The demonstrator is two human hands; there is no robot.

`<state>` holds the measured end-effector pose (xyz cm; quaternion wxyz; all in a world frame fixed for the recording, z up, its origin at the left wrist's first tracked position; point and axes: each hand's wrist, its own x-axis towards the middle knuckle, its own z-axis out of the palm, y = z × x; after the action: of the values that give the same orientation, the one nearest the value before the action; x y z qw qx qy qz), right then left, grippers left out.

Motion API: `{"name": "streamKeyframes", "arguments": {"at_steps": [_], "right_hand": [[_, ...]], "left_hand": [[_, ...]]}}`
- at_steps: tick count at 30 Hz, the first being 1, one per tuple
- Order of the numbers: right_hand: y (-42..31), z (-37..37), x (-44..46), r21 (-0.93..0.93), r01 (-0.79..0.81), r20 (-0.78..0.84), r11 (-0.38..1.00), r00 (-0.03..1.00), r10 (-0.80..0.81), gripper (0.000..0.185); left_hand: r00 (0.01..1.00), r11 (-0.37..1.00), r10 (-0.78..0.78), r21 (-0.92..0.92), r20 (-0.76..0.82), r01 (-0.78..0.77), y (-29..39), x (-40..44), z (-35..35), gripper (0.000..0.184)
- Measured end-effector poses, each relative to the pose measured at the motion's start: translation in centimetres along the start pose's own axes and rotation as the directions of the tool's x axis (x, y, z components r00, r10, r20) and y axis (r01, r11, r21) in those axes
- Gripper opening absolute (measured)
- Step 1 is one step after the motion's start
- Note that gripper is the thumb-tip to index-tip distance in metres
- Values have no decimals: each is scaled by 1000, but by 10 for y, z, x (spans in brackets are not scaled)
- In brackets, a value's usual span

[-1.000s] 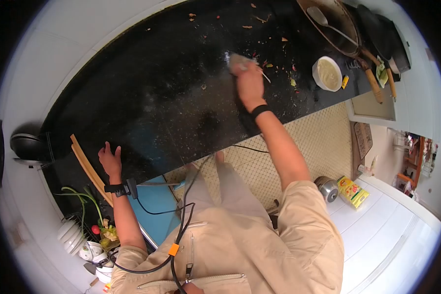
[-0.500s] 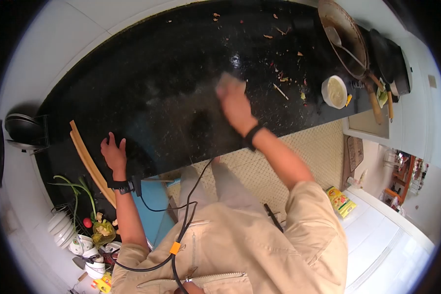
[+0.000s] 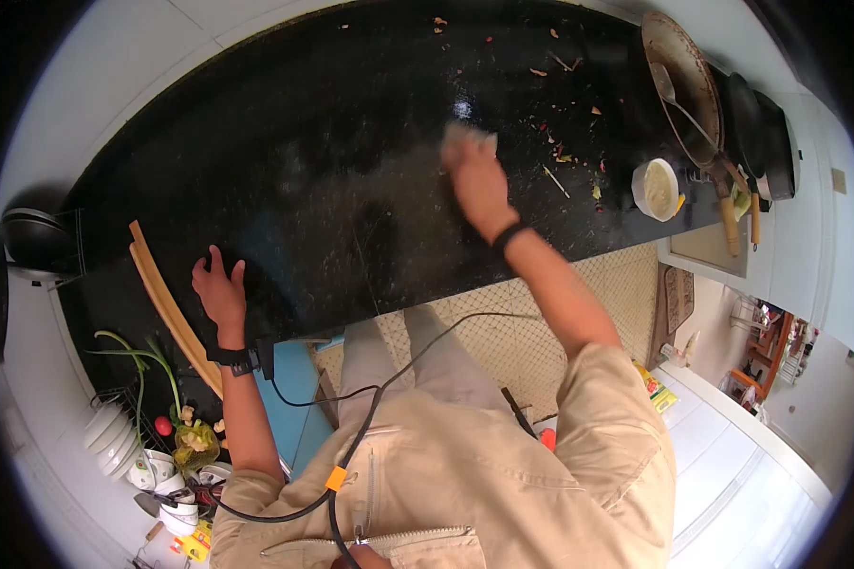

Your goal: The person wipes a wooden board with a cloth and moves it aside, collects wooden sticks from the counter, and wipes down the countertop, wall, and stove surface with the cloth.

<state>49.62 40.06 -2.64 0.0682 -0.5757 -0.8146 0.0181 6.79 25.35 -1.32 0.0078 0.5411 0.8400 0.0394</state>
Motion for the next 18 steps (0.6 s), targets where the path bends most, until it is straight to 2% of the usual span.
{"name": "streamKeyframes", "arguments": {"at_steps": [1, 3, 5, 6, 7, 9, 11, 13, 16, 17, 18], "right_hand": [[14, 6, 27, -19, 16, -28, 1000, 999, -16, 18], [7, 4, 12, -23, 11, 91, 1000, 996, -8, 22], [-8, 28, -49, 93, -23, -16, 995, 1000, 25, 29], [-22, -2, -62, 105, 193, 31, 976, 980, -197, 33], [-21, -5, -58, 109, 194, 37, 975, 979, -199, 33], [-9, 0, -28, 25, 164, -68, 986, 984, -162, 33], [3, 7, 36, 19, -26, -12, 999, 1000, 26, 28], [-5, 5, 81, 83, -17, -118, 996, 993, 27, 24], [-81, -4, 117, 109, 152, -168, 982, 977, -133, 23], [-123, -13, 122, 169, 207, -239, 964, 957, -164, 22], [-162, -4, 136, 260, 372, -381, 891, 887, -259, 20]], "left_hand": [[1000, 1000, 3, 7, 2, -3, -3, -3, 2, 60], [999, 999, 41, 5, -27, -41, -7, 0, 7, 60], [999, 1000, 23, -16, -29, -23, -1, 2, 5, 60], [1000, 1000, 14, -16, -17, -15, -2, -1, 2, 60], [1000, 1000, 11, -13, -11, -11, -3, -2, 1, 60], [1000, 999, -8, -31, 0, 8, 1, 0, -1, 59], [1000, 1000, -5, -30, -19, 5, 0, 0, -1, 60], [999, 1000, 1, -26, -47, -2, -2, 0, 0, 60], [999, 999, -16, -45, -39, 14, -1, 0, 1, 63], [998, 999, -26, -44, -61, 23, 0, 0, 1, 63], [998, 998, -32, -57, -47, 29, 0, 0, 0, 63]]}}
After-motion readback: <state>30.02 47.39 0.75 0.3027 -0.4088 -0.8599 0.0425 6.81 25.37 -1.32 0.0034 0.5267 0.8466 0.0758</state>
